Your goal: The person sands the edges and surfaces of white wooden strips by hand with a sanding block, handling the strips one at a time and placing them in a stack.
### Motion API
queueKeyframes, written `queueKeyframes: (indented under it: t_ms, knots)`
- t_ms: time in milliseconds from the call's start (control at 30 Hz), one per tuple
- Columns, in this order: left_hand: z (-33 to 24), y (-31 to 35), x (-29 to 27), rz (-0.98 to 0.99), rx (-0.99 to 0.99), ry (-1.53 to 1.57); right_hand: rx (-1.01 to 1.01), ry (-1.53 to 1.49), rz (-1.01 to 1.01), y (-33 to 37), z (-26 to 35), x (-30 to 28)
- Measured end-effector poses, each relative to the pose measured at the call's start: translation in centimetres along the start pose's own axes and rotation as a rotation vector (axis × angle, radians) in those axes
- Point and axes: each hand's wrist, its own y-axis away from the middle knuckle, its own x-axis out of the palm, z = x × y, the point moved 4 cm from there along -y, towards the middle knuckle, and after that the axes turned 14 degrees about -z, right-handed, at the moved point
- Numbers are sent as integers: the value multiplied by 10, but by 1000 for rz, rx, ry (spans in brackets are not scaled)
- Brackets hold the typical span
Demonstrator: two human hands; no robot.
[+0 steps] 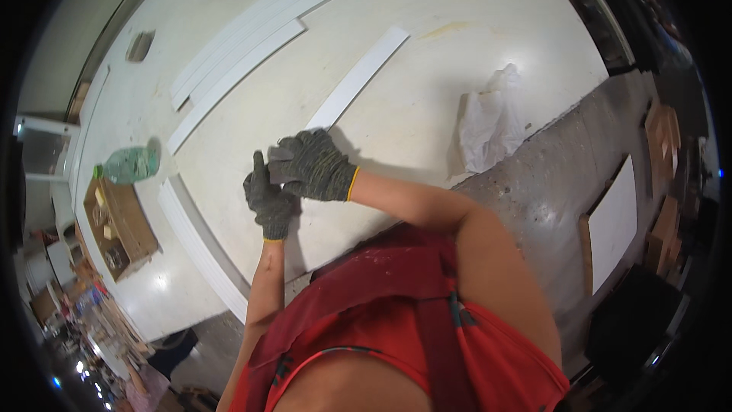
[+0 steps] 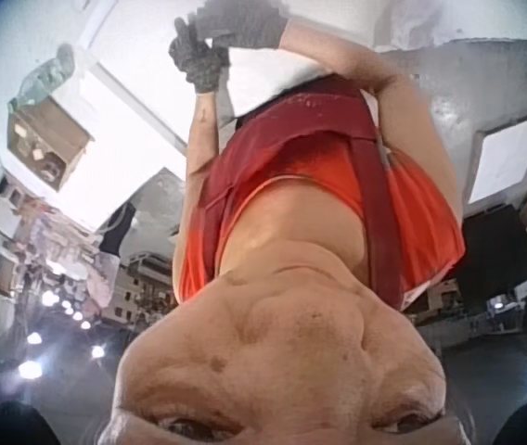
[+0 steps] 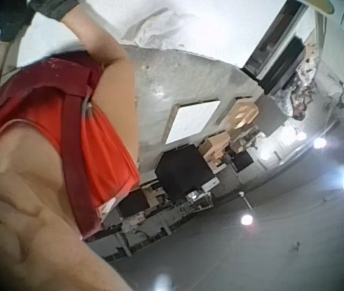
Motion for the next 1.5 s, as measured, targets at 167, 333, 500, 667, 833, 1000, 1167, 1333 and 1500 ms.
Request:
queueKeyframes:
  t_ms: [167, 333, 500, 667, 833, 1000, 1167, 1333, 1500]
  knots:
    - [9, 7, 7, -60, 44, 118, -31, 213, -141, 7, -92, -55]
    - [8, 1, 5, -41, 74, 96, 539, 735, -129, -12, -301, -177]
    - [23, -2, -3, 110, -185, 325, 755, 315, -351, 24, -317, -177]
    - [23, -3, -34, 350, -921, 683, 471, 383, -448, 37, -266, -140]
    - [40, 13, -40, 211, -911, 816, 723, -166, -547, 51, -290, -130]
    - [34, 14, -45, -47, -695, 609, 518, 82, -512, 78, -338, -132]
    - [18, 36, -27, -145, -284, 488, 109, 911, -158, 85, -312, -131]
    - [20, 33, -23, -126, -127, 249, 287, 687, -161, 11, -173, -155]
    - [20, 30, -25, -171, -59, 190, -190, 120, -218, -12, 19, -50]
